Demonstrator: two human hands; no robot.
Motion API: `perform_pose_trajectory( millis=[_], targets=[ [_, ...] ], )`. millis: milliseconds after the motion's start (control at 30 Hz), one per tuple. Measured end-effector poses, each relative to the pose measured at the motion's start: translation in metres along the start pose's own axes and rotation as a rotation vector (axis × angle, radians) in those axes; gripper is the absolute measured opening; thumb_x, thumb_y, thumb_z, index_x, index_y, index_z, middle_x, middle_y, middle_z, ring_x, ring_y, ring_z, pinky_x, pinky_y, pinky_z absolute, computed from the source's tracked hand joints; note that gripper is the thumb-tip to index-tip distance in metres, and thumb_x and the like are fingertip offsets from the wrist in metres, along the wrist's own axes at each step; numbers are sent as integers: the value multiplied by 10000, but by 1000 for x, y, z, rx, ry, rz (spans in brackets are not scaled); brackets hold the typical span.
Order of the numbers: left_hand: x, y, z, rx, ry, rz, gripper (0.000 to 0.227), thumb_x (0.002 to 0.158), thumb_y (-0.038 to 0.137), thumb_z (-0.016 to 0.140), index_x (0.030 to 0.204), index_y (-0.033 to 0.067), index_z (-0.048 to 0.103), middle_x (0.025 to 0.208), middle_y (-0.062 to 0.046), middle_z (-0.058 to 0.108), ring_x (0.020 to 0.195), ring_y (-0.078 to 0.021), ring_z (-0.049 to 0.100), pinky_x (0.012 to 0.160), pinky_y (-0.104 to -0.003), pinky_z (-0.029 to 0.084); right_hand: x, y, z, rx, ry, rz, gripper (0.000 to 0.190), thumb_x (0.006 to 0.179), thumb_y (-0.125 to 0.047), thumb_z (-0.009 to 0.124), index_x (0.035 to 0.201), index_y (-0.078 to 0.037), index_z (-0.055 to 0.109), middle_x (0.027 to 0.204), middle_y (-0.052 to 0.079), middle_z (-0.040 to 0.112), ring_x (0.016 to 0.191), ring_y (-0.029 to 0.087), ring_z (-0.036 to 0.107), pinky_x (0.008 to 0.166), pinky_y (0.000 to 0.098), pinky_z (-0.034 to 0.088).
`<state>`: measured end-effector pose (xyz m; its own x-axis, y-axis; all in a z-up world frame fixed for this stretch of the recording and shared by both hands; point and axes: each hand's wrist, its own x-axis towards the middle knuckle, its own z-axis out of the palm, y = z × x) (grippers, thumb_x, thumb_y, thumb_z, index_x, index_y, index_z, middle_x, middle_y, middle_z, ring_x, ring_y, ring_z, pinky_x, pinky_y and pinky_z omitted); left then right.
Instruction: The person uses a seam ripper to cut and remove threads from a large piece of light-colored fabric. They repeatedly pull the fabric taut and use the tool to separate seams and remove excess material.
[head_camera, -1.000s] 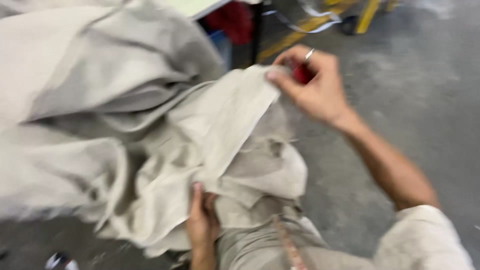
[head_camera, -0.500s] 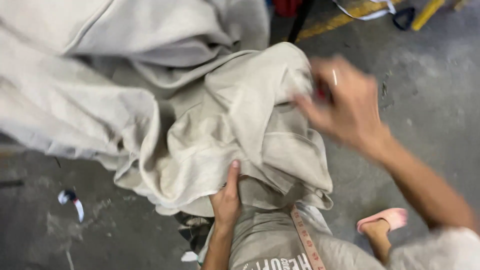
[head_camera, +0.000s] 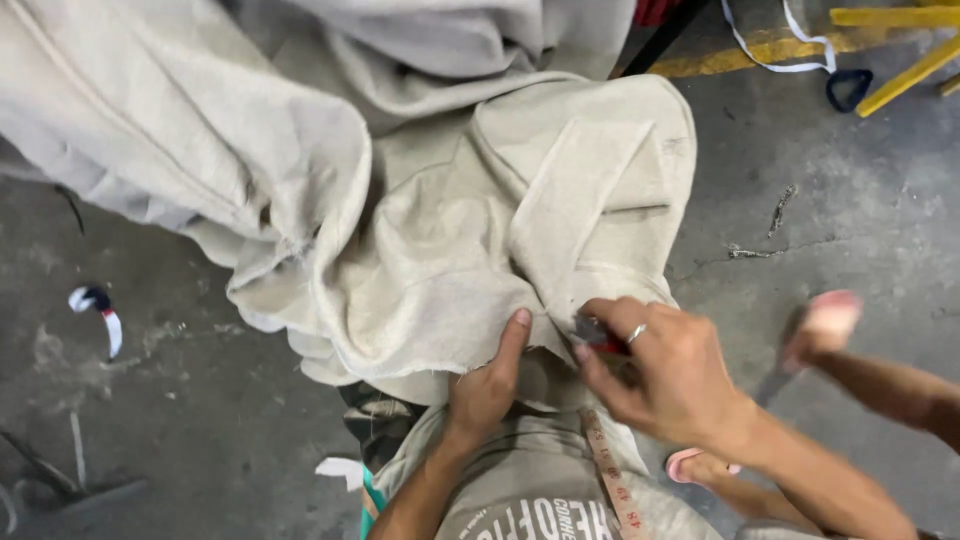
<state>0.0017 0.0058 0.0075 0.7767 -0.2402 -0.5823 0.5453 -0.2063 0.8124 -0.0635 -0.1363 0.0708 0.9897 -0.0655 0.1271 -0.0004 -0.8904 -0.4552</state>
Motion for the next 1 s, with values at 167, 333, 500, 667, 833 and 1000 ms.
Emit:
perform_pose_trajectory(
  millis=[167,333,500,667,833,1000],
  targets=[
    [-6,4,-3,-22,-1,247,296,764,236,626,989,47,666,1065,-73,664,1049,-156,597,957,-253,417,-2,-8,13,-209,38,-131,245,820,-259,565,965,-68,517,648,28,521,463,184,485,475,323,418],
    [-4,-4,0,-78,-4,381,253,787,174,625,989,23,644,1052,-103,657,1031,-181,599,946,-268,424,5,-15,16,-423,200,-276,156,881,-193,540,854,-39,549,574,25,386,438,169,357,464,282,334],
    [-1,-14,2,-25,31,412,302,766,198,655,1007,19,632,1070,-111,649,1055,-187,586,965,-276,404,5,-16,17,-438,231,-231,144,882,-172,562,807,-50,545,557,14,400,435,154,352,447,280,317],
    [-1,-18,4,-47,-20,464,294,789,164,636,1036,7,612,1086,-119,636,1062,-183,581,960,-269,422,4,-15,20,-479,243,-212,153,886,-192,565,814,-57,558,563,15,396,439,165,346,458,279,329],
    [3,-26,1,-43,-58,462,355,785,170,698,1064,-30,605,1025,-146,638,1003,-163,556,951,-382,386,4,-7,28,-396,310,-276,144,777,-141,599,829,-8,614,535,59,397,394,193,455,444,261,394],
    [0,-27,2,154,-5,471,390,783,178,706,1041,-91,594,997,-249,625,995,-228,591,940,-392,376,3,2,31,-391,245,-245,136,779,-153,606,834,-32,636,517,39,441,380,169,487,445,250,413]
  ],
)
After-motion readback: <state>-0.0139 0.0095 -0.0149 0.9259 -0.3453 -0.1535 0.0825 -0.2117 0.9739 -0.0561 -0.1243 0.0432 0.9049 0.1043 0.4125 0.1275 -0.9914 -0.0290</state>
